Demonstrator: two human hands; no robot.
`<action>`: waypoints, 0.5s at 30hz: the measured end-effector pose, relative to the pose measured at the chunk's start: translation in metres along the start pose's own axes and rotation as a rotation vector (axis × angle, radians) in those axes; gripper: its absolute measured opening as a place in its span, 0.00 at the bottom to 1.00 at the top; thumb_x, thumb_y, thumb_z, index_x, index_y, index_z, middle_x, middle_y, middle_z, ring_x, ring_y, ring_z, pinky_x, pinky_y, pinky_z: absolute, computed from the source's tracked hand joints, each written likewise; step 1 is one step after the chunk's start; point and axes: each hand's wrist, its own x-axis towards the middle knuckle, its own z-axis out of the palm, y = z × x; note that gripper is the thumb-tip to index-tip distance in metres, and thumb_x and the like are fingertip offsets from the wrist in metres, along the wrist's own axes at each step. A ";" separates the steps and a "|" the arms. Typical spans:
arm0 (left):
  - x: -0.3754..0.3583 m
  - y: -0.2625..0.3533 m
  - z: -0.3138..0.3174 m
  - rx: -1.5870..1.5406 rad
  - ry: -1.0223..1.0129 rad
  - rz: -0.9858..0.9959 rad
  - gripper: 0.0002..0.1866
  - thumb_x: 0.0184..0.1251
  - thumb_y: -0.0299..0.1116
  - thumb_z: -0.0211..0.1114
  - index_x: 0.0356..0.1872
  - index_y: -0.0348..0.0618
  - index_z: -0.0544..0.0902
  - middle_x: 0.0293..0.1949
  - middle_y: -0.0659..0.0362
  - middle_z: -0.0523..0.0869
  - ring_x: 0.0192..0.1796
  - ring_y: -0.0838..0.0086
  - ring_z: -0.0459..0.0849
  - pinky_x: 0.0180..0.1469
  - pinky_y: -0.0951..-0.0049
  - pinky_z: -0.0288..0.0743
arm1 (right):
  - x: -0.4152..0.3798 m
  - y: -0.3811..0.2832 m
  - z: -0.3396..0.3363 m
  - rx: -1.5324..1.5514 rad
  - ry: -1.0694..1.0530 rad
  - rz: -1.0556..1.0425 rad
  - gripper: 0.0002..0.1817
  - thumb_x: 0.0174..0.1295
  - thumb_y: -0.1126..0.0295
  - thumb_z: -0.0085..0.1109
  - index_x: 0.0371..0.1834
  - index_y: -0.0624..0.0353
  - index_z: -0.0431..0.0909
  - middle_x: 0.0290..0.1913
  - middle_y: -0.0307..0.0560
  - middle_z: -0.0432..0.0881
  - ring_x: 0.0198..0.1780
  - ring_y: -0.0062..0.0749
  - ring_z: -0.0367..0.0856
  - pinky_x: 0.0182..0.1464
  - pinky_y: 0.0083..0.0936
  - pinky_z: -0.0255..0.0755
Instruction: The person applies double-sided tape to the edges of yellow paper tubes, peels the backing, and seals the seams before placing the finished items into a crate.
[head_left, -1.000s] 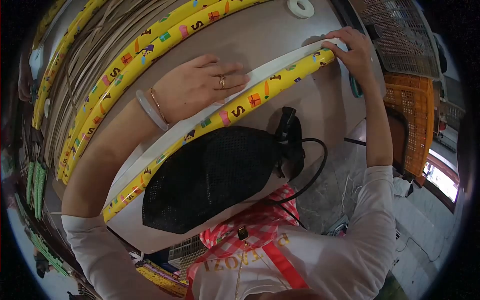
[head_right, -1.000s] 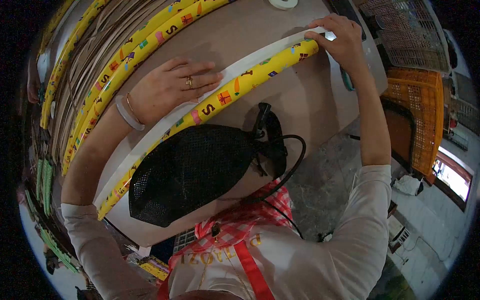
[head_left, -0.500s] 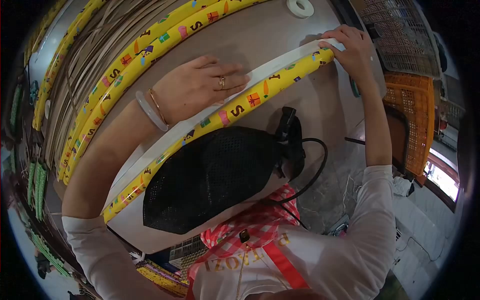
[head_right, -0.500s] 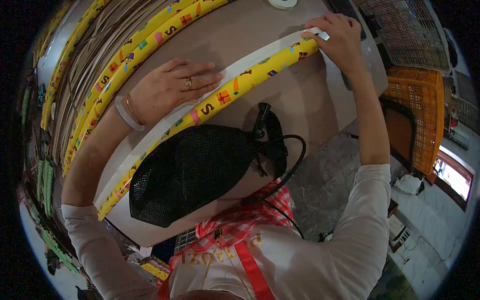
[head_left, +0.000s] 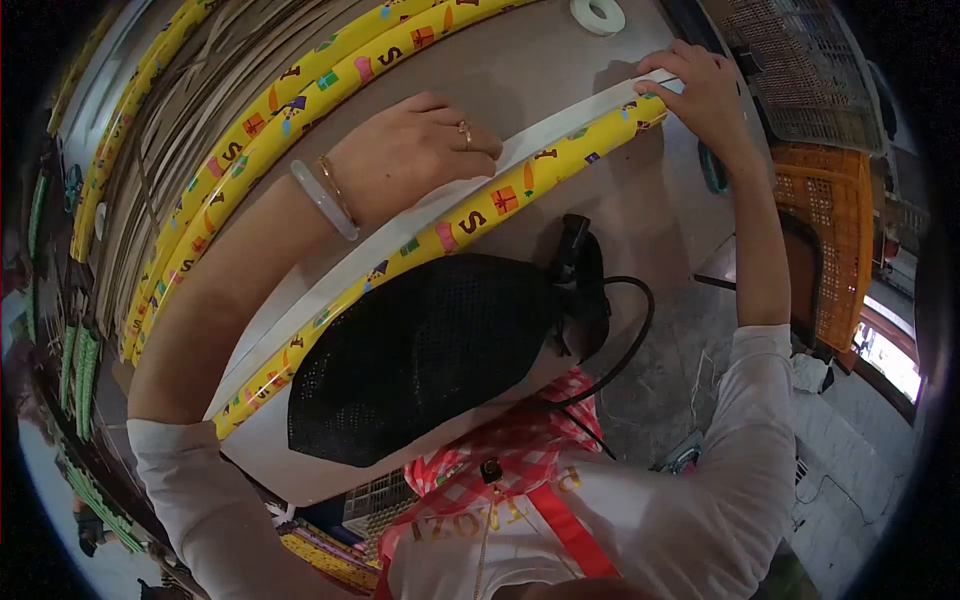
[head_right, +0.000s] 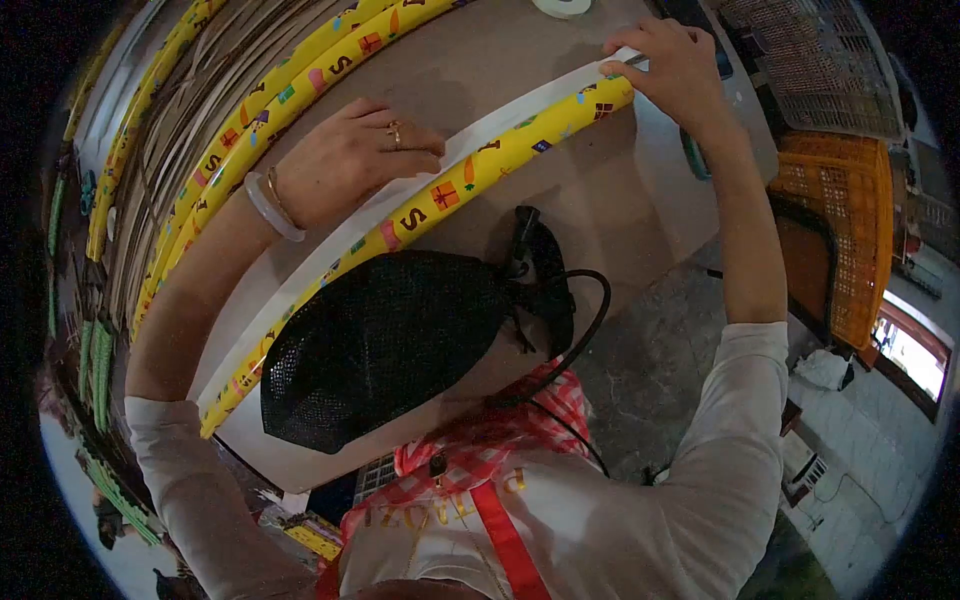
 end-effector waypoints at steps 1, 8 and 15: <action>0.005 0.000 0.001 -0.002 0.008 0.001 0.16 0.54 0.29 0.56 0.46 0.46 0.79 0.50 0.62 0.77 0.52 0.69 0.74 0.60 0.67 0.60 | 0.000 -0.001 0.000 -0.006 -0.006 0.001 0.10 0.50 0.57 0.62 0.34 0.45 0.79 0.33 0.31 0.76 0.41 0.28 0.74 0.48 0.32 0.60; 0.030 -0.004 0.012 0.092 -0.108 -0.155 0.25 0.60 0.35 0.54 0.61 0.45 0.66 0.45 0.58 0.76 0.50 0.68 0.72 0.57 0.69 0.62 | 0.003 -0.004 -0.003 0.061 0.058 -0.015 0.13 0.52 0.58 0.61 0.40 0.47 0.77 0.34 0.32 0.76 0.42 0.28 0.74 0.49 0.32 0.59; 0.044 0.010 -0.007 0.581 -0.288 0.099 0.20 0.59 0.38 0.56 0.51 0.39 0.75 0.51 0.63 0.74 0.57 0.73 0.68 0.58 0.77 0.60 | 0.004 -0.005 -0.012 0.074 -0.094 0.065 0.21 0.55 0.55 0.57 0.51 0.47 0.72 0.44 0.38 0.73 0.45 0.30 0.73 0.51 0.32 0.58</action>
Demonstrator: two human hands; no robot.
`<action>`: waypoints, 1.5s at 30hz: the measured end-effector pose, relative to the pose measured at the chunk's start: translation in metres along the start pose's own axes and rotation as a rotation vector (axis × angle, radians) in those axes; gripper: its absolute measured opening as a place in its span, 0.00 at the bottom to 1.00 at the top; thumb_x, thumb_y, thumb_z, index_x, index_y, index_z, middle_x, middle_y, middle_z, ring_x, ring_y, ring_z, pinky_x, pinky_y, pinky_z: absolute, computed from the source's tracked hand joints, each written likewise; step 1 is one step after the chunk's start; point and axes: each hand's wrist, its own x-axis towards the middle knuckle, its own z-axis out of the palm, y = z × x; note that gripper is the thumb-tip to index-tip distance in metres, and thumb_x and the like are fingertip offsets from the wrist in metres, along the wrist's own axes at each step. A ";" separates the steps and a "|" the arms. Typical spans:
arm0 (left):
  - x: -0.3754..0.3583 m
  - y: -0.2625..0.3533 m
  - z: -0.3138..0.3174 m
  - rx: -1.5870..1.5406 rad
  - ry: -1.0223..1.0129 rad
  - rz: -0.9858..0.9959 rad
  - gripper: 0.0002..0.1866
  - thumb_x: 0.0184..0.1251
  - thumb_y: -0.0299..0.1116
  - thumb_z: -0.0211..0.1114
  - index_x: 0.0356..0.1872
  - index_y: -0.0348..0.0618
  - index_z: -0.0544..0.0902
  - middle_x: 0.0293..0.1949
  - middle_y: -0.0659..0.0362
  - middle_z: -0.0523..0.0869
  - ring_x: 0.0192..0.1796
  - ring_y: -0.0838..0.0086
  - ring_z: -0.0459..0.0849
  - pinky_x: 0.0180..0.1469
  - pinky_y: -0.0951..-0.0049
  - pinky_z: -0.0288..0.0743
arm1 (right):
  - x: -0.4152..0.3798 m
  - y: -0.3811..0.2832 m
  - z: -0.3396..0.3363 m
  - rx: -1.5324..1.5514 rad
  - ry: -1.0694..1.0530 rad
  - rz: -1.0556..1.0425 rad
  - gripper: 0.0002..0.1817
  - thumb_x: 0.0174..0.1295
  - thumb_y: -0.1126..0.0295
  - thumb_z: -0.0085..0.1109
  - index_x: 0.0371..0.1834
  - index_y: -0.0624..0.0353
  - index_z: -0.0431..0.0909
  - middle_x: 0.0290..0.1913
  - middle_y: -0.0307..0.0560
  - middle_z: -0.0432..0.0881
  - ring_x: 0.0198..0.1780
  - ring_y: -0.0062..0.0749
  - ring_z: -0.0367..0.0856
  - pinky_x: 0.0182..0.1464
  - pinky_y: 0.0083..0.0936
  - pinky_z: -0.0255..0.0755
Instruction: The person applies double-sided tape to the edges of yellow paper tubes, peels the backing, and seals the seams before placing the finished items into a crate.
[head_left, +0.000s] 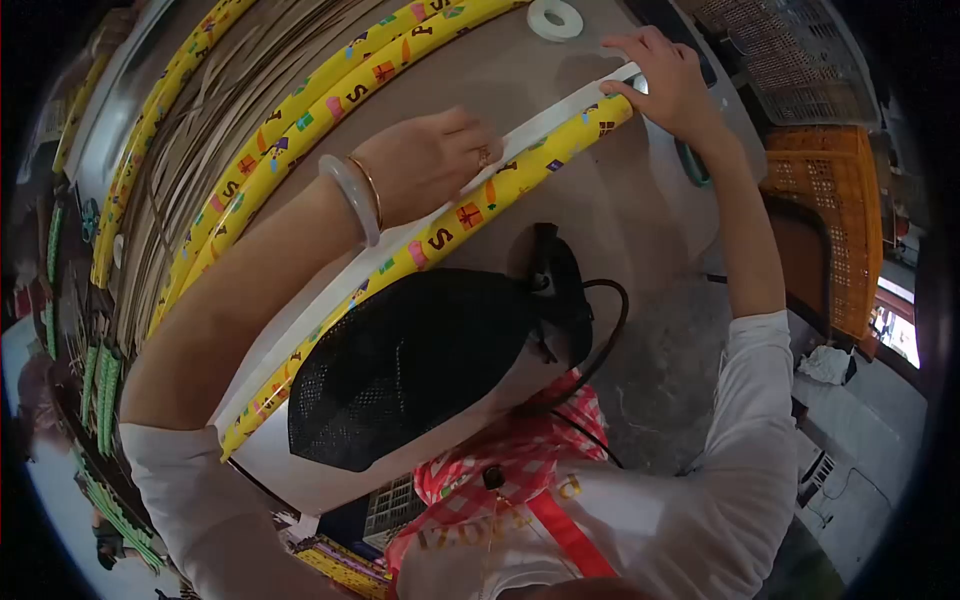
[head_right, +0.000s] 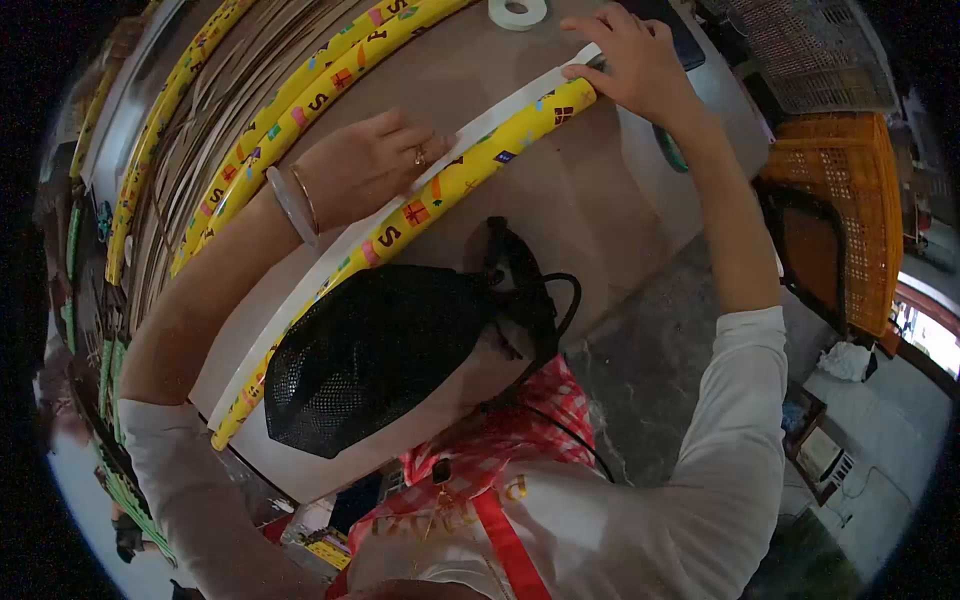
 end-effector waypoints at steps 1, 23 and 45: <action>0.001 -0.002 -0.004 -0.046 0.017 -0.021 0.19 0.57 0.42 0.58 0.45 0.40 0.78 0.54 0.65 0.71 0.61 0.75 0.62 0.59 0.77 0.58 | -0.001 0.001 0.000 -0.059 0.013 -0.014 0.24 0.55 0.53 0.56 0.54 0.46 0.69 0.47 0.40 0.71 0.47 0.31 0.71 0.52 0.33 0.58; 0.055 -0.027 -0.022 -0.228 -0.201 0.036 0.45 0.36 0.39 0.74 0.60 0.50 0.61 0.66 0.62 0.59 0.67 0.72 0.57 0.64 0.66 0.57 | -0.146 0.001 -0.010 0.264 0.071 0.543 0.22 0.57 0.59 0.57 0.50 0.59 0.70 0.51 0.52 0.65 0.53 0.49 0.65 0.52 0.40 0.66; 0.072 -0.015 -0.006 -0.116 -0.197 -0.085 0.59 0.22 0.35 0.80 0.65 0.45 0.55 0.68 0.62 0.56 0.66 0.76 0.61 0.61 0.72 0.60 | -0.081 0.032 -0.051 0.708 -0.455 0.431 0.30 0.45 0.55 0.69 0.50 0.56 0.74 0.29 0.39 0.77 0.30 0.24 0.72 0.32 0.22 0.66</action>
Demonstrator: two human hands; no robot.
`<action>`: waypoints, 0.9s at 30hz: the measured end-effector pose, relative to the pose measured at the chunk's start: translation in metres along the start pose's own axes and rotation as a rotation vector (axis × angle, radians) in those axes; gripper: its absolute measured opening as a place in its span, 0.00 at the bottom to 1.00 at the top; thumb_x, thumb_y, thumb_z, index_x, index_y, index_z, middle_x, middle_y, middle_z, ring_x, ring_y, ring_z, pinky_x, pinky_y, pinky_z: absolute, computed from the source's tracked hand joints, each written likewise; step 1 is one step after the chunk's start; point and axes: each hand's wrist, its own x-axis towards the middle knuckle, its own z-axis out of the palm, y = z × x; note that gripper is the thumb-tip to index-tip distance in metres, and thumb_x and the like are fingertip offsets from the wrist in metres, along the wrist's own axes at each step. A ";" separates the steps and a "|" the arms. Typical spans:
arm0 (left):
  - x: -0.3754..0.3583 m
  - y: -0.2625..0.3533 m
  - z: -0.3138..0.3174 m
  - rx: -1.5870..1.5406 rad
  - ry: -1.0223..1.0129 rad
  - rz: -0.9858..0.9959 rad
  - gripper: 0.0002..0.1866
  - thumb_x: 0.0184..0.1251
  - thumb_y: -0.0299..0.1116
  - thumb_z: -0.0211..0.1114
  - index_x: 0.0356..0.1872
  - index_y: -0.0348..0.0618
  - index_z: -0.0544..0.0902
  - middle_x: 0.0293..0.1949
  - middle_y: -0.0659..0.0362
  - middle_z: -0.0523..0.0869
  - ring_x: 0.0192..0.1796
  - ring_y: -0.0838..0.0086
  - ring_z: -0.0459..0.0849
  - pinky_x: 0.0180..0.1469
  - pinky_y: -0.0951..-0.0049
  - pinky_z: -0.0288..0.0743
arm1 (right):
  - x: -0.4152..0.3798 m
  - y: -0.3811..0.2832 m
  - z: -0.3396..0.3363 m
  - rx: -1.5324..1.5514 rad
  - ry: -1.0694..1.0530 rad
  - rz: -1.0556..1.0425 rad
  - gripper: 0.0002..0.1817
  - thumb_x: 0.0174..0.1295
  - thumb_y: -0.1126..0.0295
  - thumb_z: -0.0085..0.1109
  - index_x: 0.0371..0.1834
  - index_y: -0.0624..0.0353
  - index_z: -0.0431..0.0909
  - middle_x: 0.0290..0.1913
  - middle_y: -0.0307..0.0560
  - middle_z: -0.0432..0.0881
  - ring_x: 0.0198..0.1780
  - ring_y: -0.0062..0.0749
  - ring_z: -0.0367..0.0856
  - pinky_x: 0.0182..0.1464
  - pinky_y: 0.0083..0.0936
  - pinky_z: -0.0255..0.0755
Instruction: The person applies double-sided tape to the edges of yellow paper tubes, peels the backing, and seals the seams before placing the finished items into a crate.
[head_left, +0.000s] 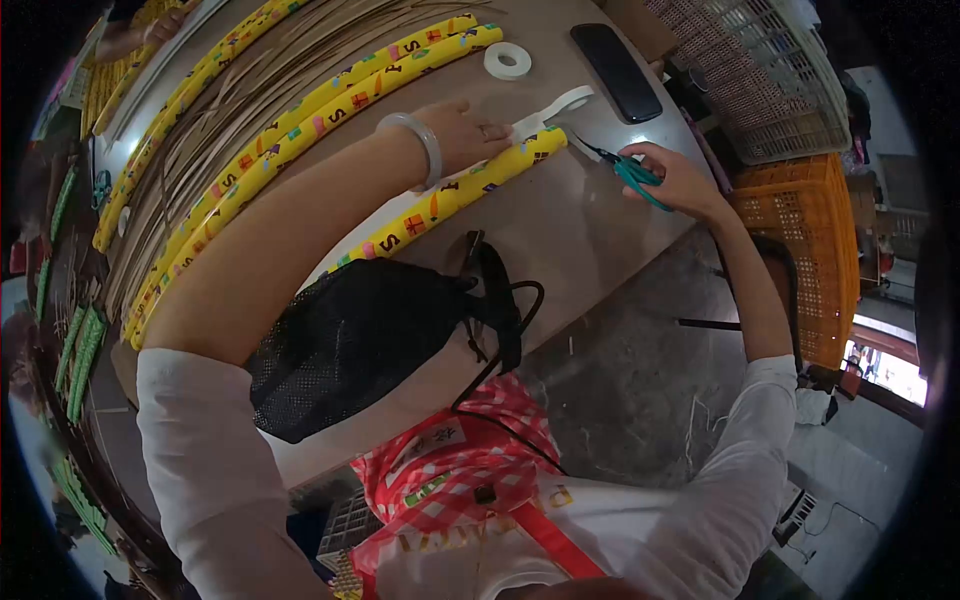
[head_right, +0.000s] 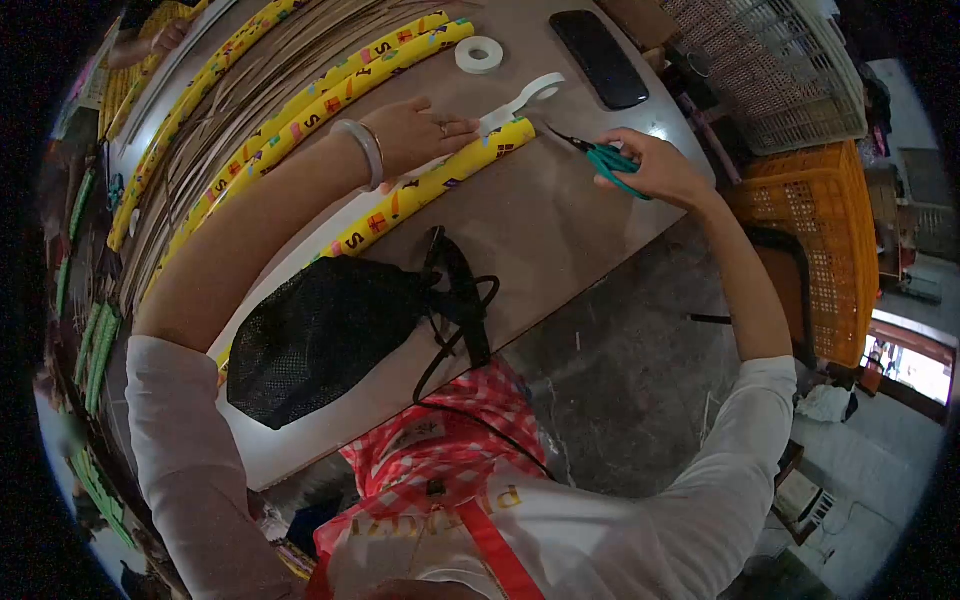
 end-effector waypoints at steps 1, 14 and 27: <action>0.001 0.000 0.004 -0.001 0.024 -0.013 0.58 0.23 0.35 0.79 0.65 0.45 0.55 0.68 0.62 0.56 0.66 0.76 0.61 0.60 0.72 0.60 | 0.003 -0.008 -0.003 -0.044 -0.056 0.056 0.29 0.44 0.56 0.69 0.50 0.54 0.73 0.27 0.37 0.74 0.29 0.21 0.70 0.32 0.19 0.64; -0.001 0.003 0.000 -0.100 0.015 -0.048 0.40 0.46 0.28 0.68 0.63 0.46 0.58 0.68 0.63 0.57 0.66 0.76 0.61 0.55 0.72 0.66 | 0.030 -0.010 0.005 -0.088 -0.089 0.006 0.26 0.47 0.55 0.67 0.47 0.56 0.72 0.28 0.35 0.74 0.29 0.19 0.69 0.32 0.17 0.62; 0.003 0.002 0.001 -0.050 -0.019 -0.041 0.34 0.57 0.30 0.59 0.65 0.47 0.56 0.69 0.63 0.55 0.66 0.77 0.61 0.54 0.72 0.67 | 0.044 -0.012 0.004 -0.129 -0.141 -0.057 0.25 0.50 0.55 0.65 0.47 0.57 0.70 0.30 0.37 0.75 0.32 0.21 0.73 0.35 0.19 0.65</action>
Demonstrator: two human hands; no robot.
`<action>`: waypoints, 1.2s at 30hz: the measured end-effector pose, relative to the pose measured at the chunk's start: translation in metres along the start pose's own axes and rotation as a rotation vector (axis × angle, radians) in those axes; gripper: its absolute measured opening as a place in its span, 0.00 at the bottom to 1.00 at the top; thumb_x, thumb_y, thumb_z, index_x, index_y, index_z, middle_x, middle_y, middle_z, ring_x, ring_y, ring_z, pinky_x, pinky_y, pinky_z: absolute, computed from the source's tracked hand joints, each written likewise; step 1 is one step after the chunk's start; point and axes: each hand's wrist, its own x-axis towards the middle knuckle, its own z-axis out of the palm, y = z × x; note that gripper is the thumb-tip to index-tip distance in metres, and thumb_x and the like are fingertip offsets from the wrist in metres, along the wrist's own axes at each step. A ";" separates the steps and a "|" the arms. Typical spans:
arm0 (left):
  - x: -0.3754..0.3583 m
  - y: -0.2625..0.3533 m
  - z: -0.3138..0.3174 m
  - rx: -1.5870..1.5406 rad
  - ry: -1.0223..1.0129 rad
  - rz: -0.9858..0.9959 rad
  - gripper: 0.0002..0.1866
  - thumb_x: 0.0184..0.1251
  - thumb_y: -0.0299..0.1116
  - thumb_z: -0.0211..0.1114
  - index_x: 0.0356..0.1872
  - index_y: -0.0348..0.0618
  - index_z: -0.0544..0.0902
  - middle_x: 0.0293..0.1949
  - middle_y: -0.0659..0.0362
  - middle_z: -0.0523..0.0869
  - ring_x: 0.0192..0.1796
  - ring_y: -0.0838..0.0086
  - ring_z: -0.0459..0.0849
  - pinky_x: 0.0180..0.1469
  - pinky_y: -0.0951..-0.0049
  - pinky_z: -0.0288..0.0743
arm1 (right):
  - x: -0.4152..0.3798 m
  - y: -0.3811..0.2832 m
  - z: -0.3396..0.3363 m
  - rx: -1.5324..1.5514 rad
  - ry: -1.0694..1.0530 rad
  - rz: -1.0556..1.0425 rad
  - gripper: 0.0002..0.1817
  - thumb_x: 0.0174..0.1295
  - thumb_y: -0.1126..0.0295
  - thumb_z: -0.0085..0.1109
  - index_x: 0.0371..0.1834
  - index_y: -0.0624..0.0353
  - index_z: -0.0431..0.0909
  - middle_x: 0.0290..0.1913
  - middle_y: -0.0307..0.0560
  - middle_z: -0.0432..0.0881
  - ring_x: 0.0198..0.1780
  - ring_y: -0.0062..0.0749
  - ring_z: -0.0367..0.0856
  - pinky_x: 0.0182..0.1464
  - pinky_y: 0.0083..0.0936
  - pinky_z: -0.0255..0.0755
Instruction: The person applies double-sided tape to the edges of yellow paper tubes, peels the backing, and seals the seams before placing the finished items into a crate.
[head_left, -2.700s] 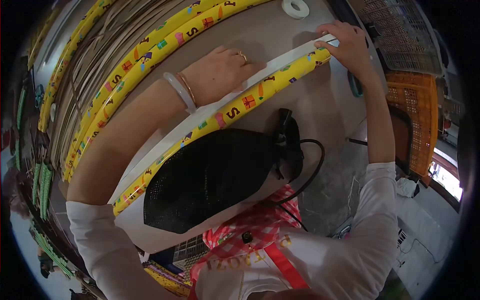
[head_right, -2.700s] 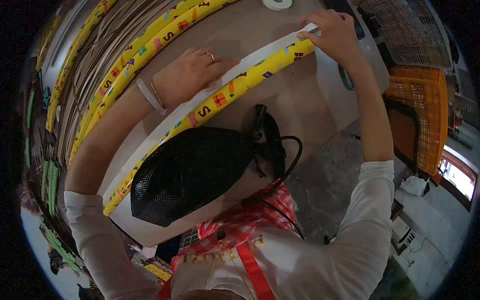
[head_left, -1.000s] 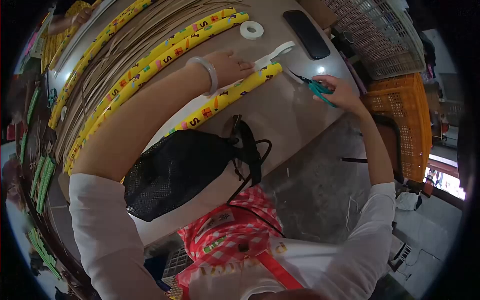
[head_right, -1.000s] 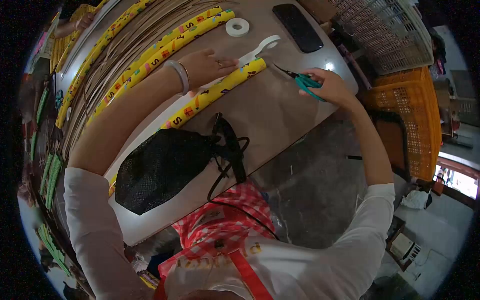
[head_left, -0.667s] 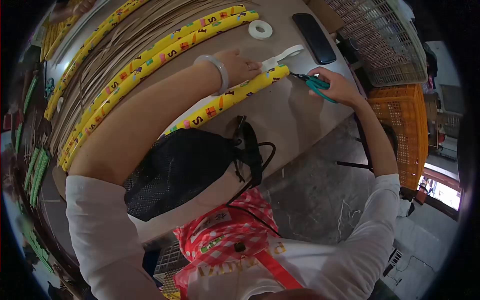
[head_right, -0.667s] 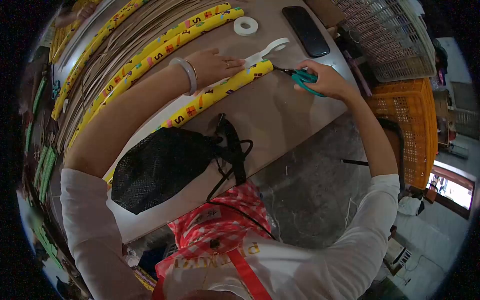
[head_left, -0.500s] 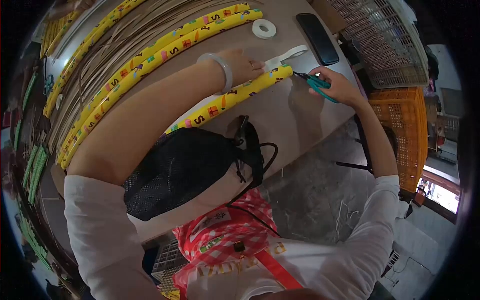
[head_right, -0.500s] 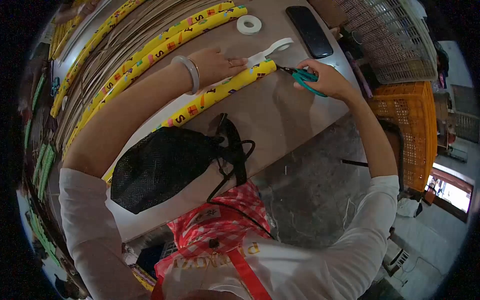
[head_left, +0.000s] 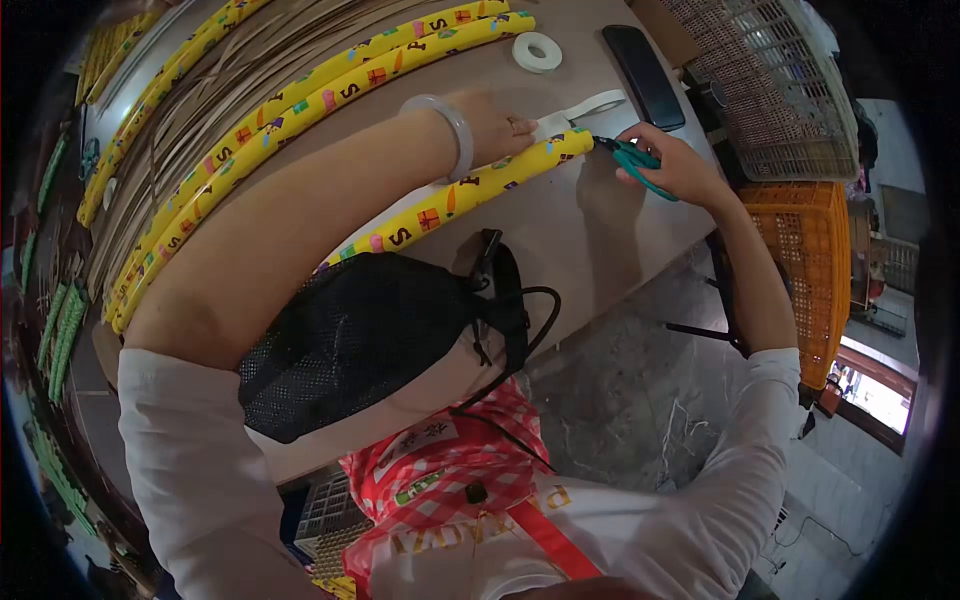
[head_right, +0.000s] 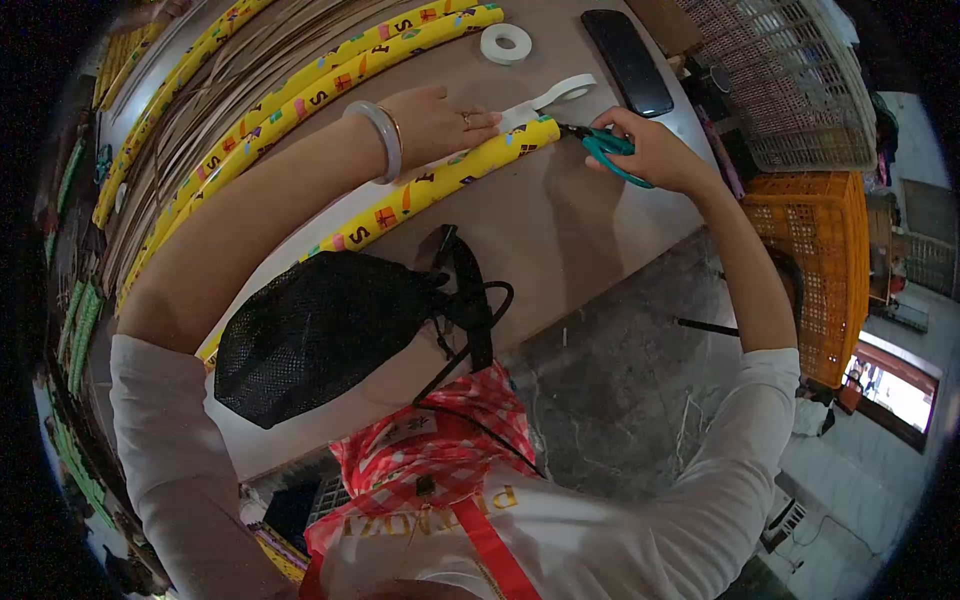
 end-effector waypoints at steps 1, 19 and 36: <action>0.002 -0.001 0.003 -0.018 0.000 -0.004 0.34 0.56 0.30 0.59 0.65 0.47 0.57 0.68 0.63 0.56 0.66 0.77 0.62 0.54 0.72 0.67 | 0.000 -0.002 0.002 -0.004 0.037 -0.020 0.26 0.48 0.54 0.66 0.46 0.57 0.71 0.29 0.39 0.75 0.30 0.23 0.72 0.33 0.20 0.64; 0.004 -0.003 0.012 -0.057 0.083 -0.020 0.32 0.57 0.24 0.55 0.64 0.51 0.58 0.68 0.64 0.58 0.64 0.78 0.64 0.54 0.73 0.67 | -0.004 -0.007 0.012 -0.027 0.119 -0.073 0.23 0.51 0.56 0.64 0.44 0.58 0.70 0.31 0.41 0.75 0.32 0.26 0.73 0.36 0.22 0.66; 0.003 -0.010 0.003 -0.073 -0.041 0.001 0.59 0.21 0.35 0.80 0.65 0.53 0.55 0.68 0.66 0.55 0.64 0.79 0.64 0.59 0.72 0.64 | -0.005 -0.012 0.010 0.025 0.067 -0.045 0.20 0.53 0.56 0.63 0.41 0.58 0.71 0.29 0.38 0.73 0.30 0.22 0.69 0.33 0.20 0.62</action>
